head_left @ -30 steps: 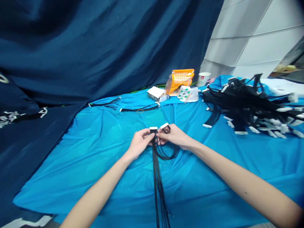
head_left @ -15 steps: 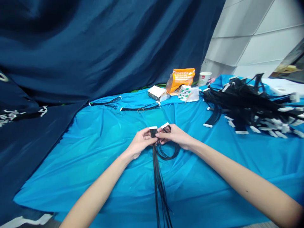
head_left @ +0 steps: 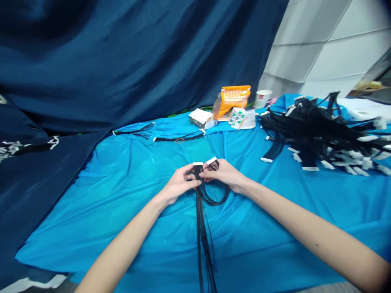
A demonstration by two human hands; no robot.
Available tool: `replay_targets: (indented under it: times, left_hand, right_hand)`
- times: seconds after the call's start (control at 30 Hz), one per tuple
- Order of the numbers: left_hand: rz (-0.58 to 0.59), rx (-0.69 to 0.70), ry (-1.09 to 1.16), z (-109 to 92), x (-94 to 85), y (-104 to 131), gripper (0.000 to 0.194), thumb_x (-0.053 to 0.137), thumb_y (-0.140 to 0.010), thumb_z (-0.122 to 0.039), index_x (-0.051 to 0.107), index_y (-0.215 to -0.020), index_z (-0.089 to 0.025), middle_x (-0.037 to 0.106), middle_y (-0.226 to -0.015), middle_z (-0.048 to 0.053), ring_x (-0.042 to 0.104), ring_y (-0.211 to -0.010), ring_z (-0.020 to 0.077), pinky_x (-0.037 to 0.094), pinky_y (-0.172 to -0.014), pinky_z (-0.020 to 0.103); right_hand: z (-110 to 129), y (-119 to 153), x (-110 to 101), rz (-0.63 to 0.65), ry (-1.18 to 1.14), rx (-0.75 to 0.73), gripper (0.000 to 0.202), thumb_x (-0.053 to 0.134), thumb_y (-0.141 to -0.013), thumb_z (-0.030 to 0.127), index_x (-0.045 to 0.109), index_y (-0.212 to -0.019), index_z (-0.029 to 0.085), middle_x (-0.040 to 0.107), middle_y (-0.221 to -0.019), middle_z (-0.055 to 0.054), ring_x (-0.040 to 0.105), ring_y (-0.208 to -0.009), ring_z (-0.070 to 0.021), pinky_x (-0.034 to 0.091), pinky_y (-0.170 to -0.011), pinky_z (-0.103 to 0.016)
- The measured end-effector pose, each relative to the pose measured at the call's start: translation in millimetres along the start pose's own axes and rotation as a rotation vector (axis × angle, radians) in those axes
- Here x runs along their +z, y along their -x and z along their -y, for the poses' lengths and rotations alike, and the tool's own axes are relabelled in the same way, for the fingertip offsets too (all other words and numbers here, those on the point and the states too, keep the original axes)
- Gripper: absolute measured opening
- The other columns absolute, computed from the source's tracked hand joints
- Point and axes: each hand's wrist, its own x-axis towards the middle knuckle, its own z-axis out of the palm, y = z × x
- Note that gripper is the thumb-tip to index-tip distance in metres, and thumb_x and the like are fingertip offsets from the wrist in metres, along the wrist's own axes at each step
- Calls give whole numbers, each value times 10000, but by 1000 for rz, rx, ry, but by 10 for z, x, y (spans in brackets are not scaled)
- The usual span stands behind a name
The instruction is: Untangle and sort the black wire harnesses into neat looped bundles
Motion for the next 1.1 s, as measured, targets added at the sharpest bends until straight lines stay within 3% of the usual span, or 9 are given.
replay_targets:
  times: [0.5,0.73,0.93,1.1]
  left_hand:
    - [-7,-13,94,-19,44,5,510,687,-619,-129,574,-1116,-159,576,-1168,116,604,-881,187,500,-665,266]
    - [-50,-20,102,10,36,-19,502,683,-611,-75,558,-1093,-136,612,-1107,91,608,-916,170,478,-761,253]
    - [-14,-71,115,-6,33,-16,450,681,-652,-128,546,-1082,-143,622,-977,63,624,-724,141,498,-668,275]
    - [71,-210,174,-54,4,-3,385,669,-689,-162,531,-1048,-148,592,-785,6,624,-629,124,498,-641,271]
  right_hand:
    - [-16,-12,-6,31,52,-25,272,772,-545,285,590,-694,147,586,-627,29,556,-599,-103,466,-584,-232]
    - [-9,-2,-18,96,59,-37,285,761,-552,274,586,-730,137,580,-654,25,547,-606,-98,457,-595,-232]
    - [23,4,-30,115,102,-57,255,734,-570,268,552,-690,134,541,-627,39,520,-580,-93,431,-581,-236]
    - [16,-32,-63,86,269,-155,217,701,-593,256,575,-717,129,569,-649,16,515,-597,-114,410,-576,-248]
